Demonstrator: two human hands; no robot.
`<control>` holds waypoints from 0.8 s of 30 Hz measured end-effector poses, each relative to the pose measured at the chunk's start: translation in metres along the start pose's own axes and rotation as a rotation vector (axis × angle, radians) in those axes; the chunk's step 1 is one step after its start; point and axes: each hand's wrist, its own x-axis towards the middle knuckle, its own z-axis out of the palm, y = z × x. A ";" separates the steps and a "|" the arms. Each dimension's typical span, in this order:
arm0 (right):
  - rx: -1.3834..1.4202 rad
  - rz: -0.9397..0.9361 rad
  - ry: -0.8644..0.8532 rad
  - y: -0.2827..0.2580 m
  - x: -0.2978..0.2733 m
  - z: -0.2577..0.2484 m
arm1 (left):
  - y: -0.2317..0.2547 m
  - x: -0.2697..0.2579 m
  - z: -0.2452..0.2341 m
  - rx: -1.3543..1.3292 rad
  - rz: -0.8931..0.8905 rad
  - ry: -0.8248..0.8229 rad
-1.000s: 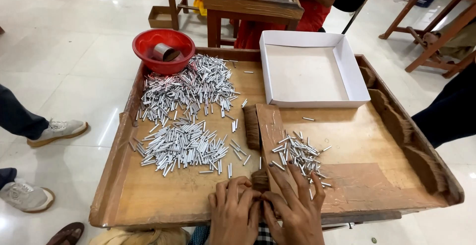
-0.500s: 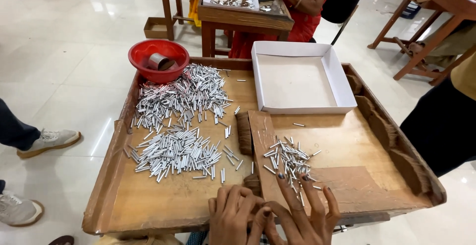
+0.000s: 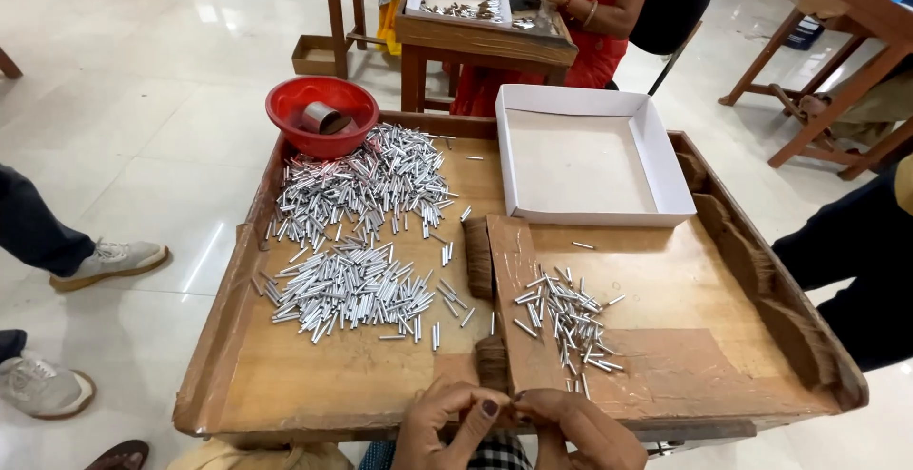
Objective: The recorder is inserting small silver metal pins into a brown adhesive or foam strip on a wooden workbench.
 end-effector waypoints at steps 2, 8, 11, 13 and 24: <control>-0.076 0.008 -0.162 0.012 -0.004 -0.006 | 0.005 0.002 -0.003 -0.133 -0.236 -0.087; 0.155 -0.199 -1.253 0.231 0.010 0.026 | -0.032 -0.005 -0.008 -0.167 -0.027 -0.044; 0.145 -0.336 -1.207 0.334 -0.003 0.052 | 0.000 0.004 -0.035 0.197 0.213 0.170; 0.082 -0.258 -1.173 0.352 -0.004 0.058 | 0.012 0.023 -0.059 0.421 0.146 0.266; 0.462 -0.088 -0.486 0.076 -0.005 0.022 | 0.010 0.006 -0.022 0.308 0.118 0.139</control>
